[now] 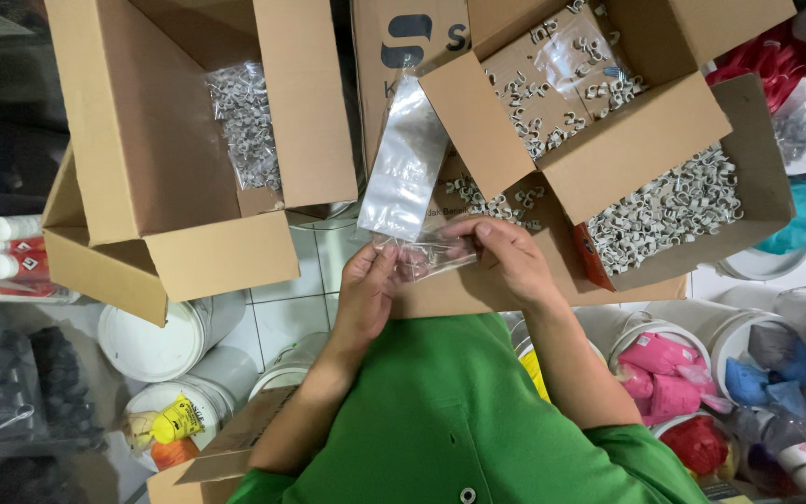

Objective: The person picks up metal brackets and screws from open boxes and place them into small plastic bags.

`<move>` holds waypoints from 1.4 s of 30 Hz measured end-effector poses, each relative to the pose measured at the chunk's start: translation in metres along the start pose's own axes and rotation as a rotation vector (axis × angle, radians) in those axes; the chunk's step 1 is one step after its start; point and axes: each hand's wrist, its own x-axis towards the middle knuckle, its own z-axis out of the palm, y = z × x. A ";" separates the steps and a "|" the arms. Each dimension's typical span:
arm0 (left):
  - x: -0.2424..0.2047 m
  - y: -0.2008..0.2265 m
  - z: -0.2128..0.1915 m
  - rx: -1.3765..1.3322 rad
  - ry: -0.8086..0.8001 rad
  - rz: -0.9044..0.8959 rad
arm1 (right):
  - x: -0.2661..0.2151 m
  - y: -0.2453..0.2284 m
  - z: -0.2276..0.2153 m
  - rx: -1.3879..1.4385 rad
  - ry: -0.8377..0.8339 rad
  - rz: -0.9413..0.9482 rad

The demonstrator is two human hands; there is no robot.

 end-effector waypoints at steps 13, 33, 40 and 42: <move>-0.004 0.004 0.004 0.178 0.016 0.069 | 0.003 -0.053 0.017 -0.603 -0.249 -0.266; -0.010 0.026 0.053 1.614 -0.004 0.720 | -0.015 -0.039 0.059 -0.697 -0.032 -0.370; -0.009 0.024 0.049 1.579 0.039 0.737 | 0.012 -0.040 0.018 -1.392 0.339 -0.416; -0.009 0.024 0.049 1.574 0.016 0.741 | 0.020 -0.038 0.015 -1.520 0.334 -0.352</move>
